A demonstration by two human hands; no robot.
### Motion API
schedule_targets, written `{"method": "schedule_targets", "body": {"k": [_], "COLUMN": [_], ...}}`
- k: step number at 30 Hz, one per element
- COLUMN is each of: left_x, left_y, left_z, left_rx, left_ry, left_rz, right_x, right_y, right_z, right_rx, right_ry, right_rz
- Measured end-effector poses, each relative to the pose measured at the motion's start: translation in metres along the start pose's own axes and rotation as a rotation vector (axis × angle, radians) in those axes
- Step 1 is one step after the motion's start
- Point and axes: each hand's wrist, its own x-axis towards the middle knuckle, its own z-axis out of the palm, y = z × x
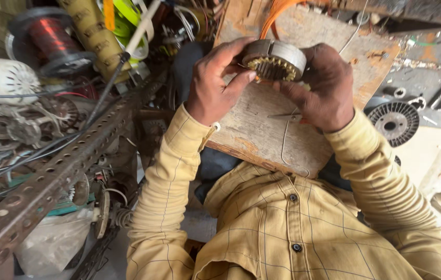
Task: The person winds copper wire around a cylindrical motor stator, periodically cutting and applying small strips of yellow tape to secure the windings. They rotate the stator to access different slots and continue wrapping the wire tightly.
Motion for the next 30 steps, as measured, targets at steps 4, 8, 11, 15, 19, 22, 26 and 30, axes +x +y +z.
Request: {"method": "schedule_targets", "body": {"k": [4, 8, 11, 15, 19, 22, 26, 30], "left_x": [-0.006, -0.016, -0.018, -0.021, -0.026, -0.041, -0.061, -0.069], "left_y": [0.020, 0.046, 0.062, 0.079, 0.084, 0.088, 0.098, 0.102], "left_z": [-0.003, 0.010, 0.021, 0.023, 0.017, 0.013, 0.004, 0.017], "left_rx": [-0.174, -0.525, -0.258, -0.311, -0.367, -0.536, -0.718, -0.865], "left_ry": [0.034, 0.092, 0.314, 0.365, 0.311, 0.218, 0.028, -0.092], "left_rz": [0.016, -0.046, -0.002, 0.166, 0.193, 0.080, -0.081, -0.131], "right_x": [-0.002, -0.005, -0.010, -0.022, -0.035, -0.050, -0.080, -0.096], "right_y": [-0.026, -0.056, -0.078, -0.103, -0.124, -0.139, -0.148, -0.140], "right_z": [0.007, 0.016, 0.025, 0.036, 0.046, 0.028, 0.011, 0.007], "right_rx": [-0.030, -0.233, -0.489, -0.664, -0.707, -0.713, -0.717, -0.871], "right_ry": [-0.011, 0.066, 0.143, 0.216, 0.207, 0.057, -0.007, -0.112], "right_rz": [-0.128, -0.191, -0.322, -0.509, -0.556, -0.580, -0.535, -0.598]}}
